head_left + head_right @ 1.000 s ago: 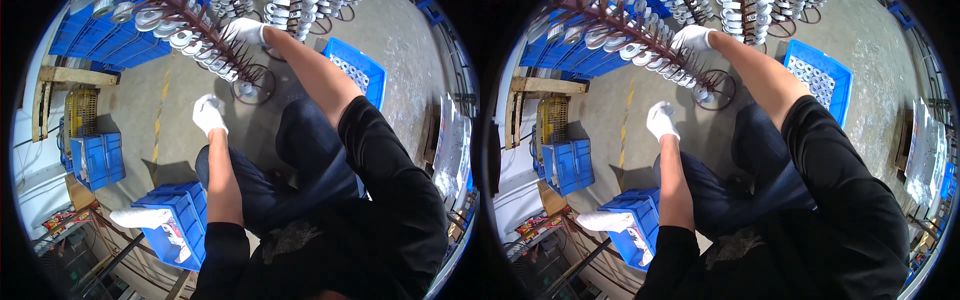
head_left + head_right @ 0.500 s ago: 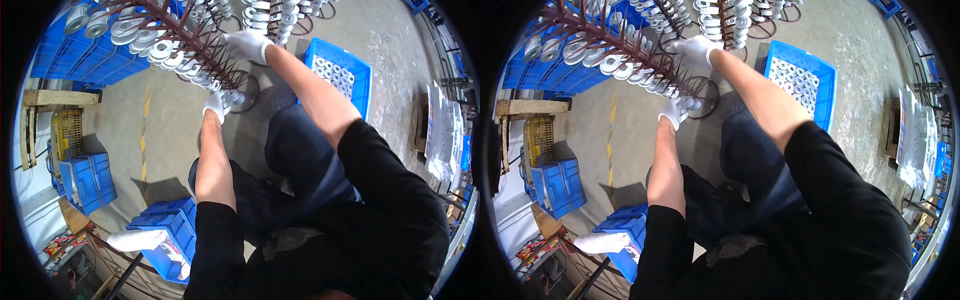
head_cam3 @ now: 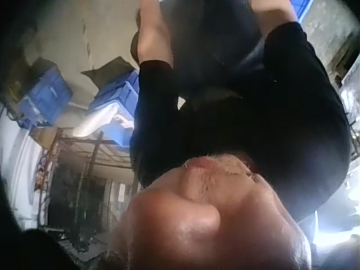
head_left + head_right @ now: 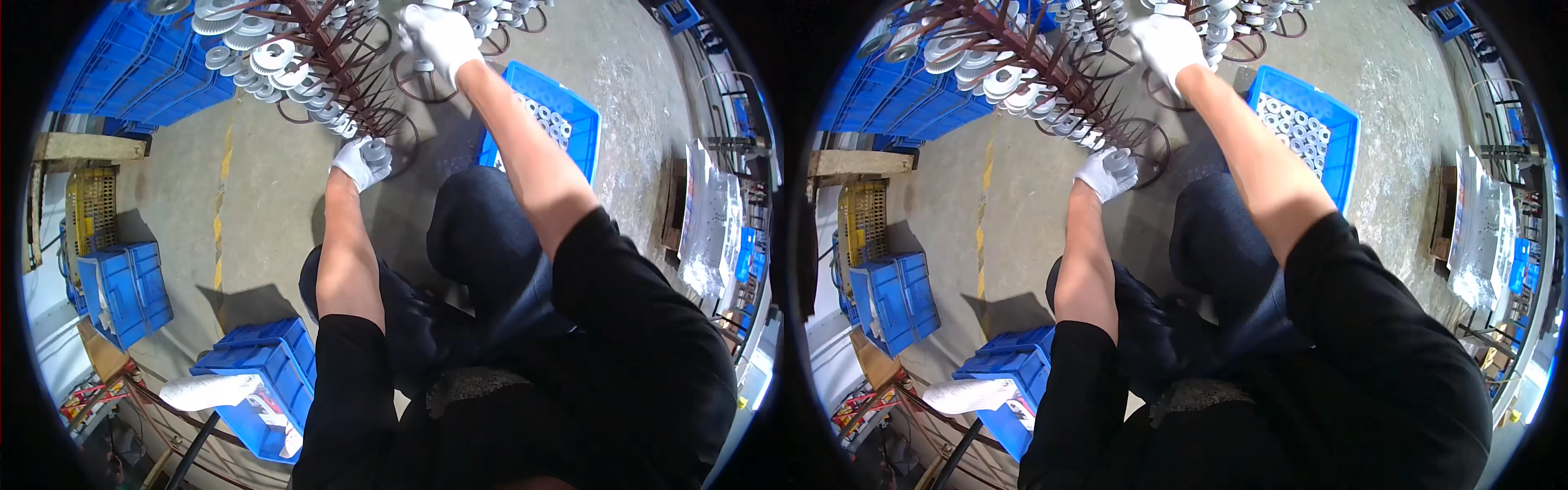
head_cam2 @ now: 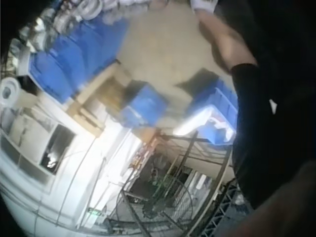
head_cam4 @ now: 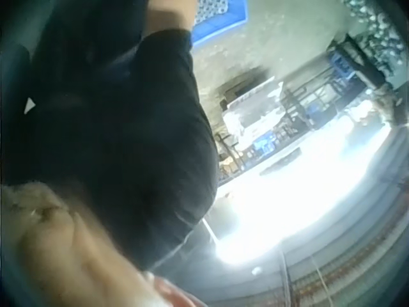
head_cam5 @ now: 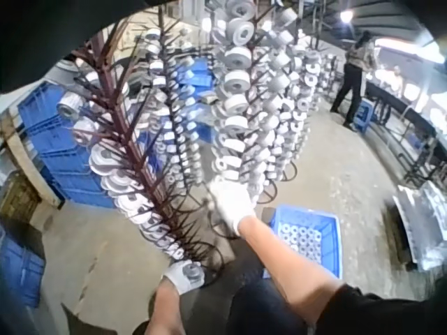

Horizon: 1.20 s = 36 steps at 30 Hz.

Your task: Picking metal rings from a storage rack and placing them into a blue crate for organization.

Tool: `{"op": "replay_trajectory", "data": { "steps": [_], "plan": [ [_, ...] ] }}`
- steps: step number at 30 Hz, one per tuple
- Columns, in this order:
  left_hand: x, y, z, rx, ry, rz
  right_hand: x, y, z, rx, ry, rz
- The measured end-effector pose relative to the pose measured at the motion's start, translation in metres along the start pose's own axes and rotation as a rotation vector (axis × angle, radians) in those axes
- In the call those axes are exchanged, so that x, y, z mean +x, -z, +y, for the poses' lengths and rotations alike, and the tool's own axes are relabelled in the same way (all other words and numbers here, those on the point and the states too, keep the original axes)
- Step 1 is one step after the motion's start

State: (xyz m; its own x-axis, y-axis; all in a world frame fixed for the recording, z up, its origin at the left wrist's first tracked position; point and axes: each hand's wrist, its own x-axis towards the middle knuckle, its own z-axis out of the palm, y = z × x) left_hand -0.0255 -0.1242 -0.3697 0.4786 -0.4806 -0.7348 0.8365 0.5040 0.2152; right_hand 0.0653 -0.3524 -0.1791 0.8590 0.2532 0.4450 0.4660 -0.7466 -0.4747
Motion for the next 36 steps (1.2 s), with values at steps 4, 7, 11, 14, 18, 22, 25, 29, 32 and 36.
{"op": "replay_trajectory", "data": {
  "steps": [4,7,11,14,18,22,25,29,32,36],
  "plan": [
    [-0.001,0.011,-0.006,-0.077,-0.063,-0.086,-0.104,-0.025,-0.053,0.175,-0.482,-0.17],
    [0.013,0.01,-0.015,-0.107,-0.072,-0.16,-0.135,-0.052,-0.077,0.097,-0.586,-0.448],
    [0.032,0.031,-0.011,-0.162,0.037,-0.463,-0.13,-0.079,-0.098,0.365,-0.738,-0.44],
    [0.044,0.03,-0.014,-0.131,0.018,-0.456,-0.128,-0.091,-0.086,0.295,-0.779,-0.406],
    [0.053,0.028,-0.015,-0.086,-0.014,-0.422,-0.127,-0.093,-0.089,0.201,-0.811,-0.366],
    [0.038,0.038,-0.015,-0.077,-0.041,-0.373,-0.13,-0.085,-0.108,0.128,-0.769,-0.351],
    [0.015,0.018,-0.022,-0.191,-0.092,-0.043,-0.136,-0.085,-0.104,0.163,-0.93,-0.33],
    [0.0,-0.014,-0.032,-0.169,-0.091,0.194,-0.146,-0.09,-0.098,0.227,-1.154,-0.281],
    [0.018,-0.022,-0.041,-0.109,-0.059,0.311,-0.151,-0.094,-0.088,0.155,-1.182,-0.242],
    [0.104,0.045,-0.035,-0.167,-0.016,-0.04,-0.142,-0.114,-0.074,-0.086,-0.898,-0.264]
  ]
}}
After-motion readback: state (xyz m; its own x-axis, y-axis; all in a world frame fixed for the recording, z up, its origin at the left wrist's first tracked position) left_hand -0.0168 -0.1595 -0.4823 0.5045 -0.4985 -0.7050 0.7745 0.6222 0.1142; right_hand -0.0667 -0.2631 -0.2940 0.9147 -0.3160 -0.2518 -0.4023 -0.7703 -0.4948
